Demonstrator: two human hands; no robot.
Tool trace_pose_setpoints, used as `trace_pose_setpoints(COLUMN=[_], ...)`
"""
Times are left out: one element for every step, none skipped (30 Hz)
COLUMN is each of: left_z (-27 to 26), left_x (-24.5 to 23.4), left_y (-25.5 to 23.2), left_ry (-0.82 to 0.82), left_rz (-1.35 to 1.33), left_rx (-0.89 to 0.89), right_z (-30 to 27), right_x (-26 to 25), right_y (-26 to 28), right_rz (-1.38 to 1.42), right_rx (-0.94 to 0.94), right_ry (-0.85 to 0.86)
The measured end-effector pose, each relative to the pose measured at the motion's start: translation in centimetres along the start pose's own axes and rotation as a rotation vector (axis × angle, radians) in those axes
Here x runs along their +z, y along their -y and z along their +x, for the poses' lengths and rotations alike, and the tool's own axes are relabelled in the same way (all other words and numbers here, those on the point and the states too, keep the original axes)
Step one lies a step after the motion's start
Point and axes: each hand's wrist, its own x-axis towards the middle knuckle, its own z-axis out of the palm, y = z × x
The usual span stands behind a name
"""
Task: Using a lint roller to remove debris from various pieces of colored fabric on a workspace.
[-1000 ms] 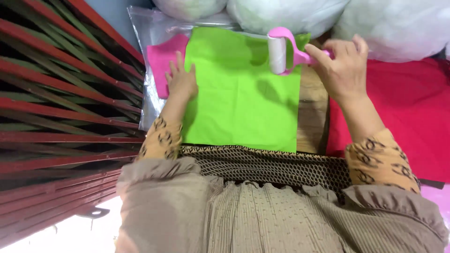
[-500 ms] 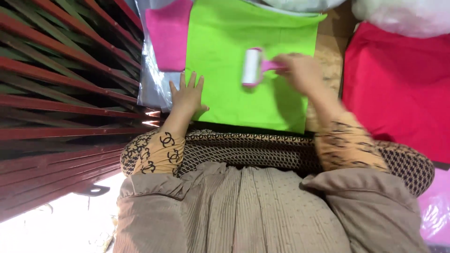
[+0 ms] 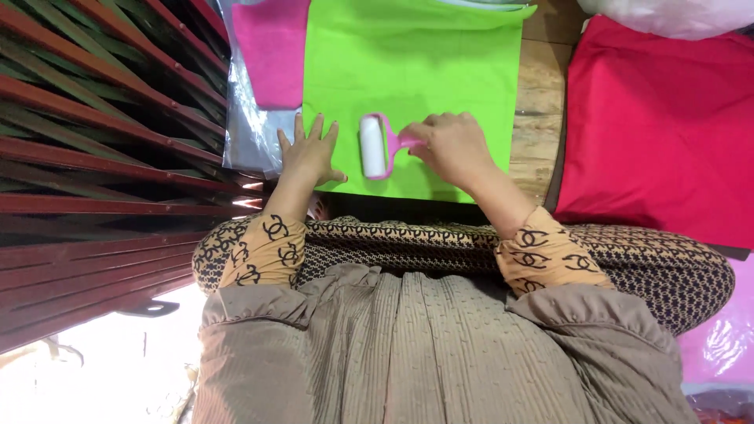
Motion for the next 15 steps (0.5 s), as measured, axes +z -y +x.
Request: trace_pose_setpoints(left_z=[0.2,0.3,0.4,0.6,0.7,0.8,0.8,0.8,0.8,1.0,1.3,1.6,1.7,1.8,2.0], left_x=[0.0,0.2,0.4,0.3,0.3,0.1,-0.5,-1.2,-1.9,-1.8,-1.6,-1.6,-0.7,0.1,0.8], left_y=[0.0,0.0,0.2,0.2,0.2,0.2,-0.1,-0.4,-0.8,-0.8,-0.9,-1.1,-1.0,-0.8,-0.6], left_ry=[0.002,-0.011,-0.023,-0.022,-0.009,0.004,0.005,0.119,0.234,0.235,0.239,0.241,0.241,0.125,0.009], left_rz=[0.001,-0.005,-0.011,-0.016,0.003,0.024,0.020,0.107,0.193,0.191,0.197,0.209,0.214,0.134,0.055], left_rx=[0.001,0.003,0.006,0.005,0.006,0.007,0.005,-0.020,-0.047,-0.050,-0.062,-0.069,-0.068,-0.040,-0.012], right_z=[-0.9,-1.9,-2.8,-4.8,-6.8,-8.7,-10.2,-11.6,-13.0,-12.8,-12.8,-13.0,-11.9,-10.5,-9.1], right_x=[0.3,0.7,1.2,-0.5,-2.2,-3.9,-4.9,-5.9,-7.0,-7.1,-7.2,-7.2,-5.8,-4.5,-3.1], right_y=[-1.6,-3.1,-4.6,-6.3,-8.0,-9.7,-10.6,-11.7,-12.8,-11.9,-11.2,-10.4,-8.6,-6.8,-5.0], right_rz=[0.001,0.106,0.210,0.208,0.174,0.140,0.139,-0.059,-0.257,-0.256,-0.310,-0.363,-0.361,-0.125,0.110], right_rx=[0.002,0.071,0.141,0.139,0.225,0.312,0.310,0.377,0.443,0.440,0.386,0.339,0.343,0.279,0.213], right_ry=[0.000,0.038,0.075,0.079,0.121,0.160,0.163,0.231,0.294,0.295,0.220,0.141,0.139,0.086,0.030])
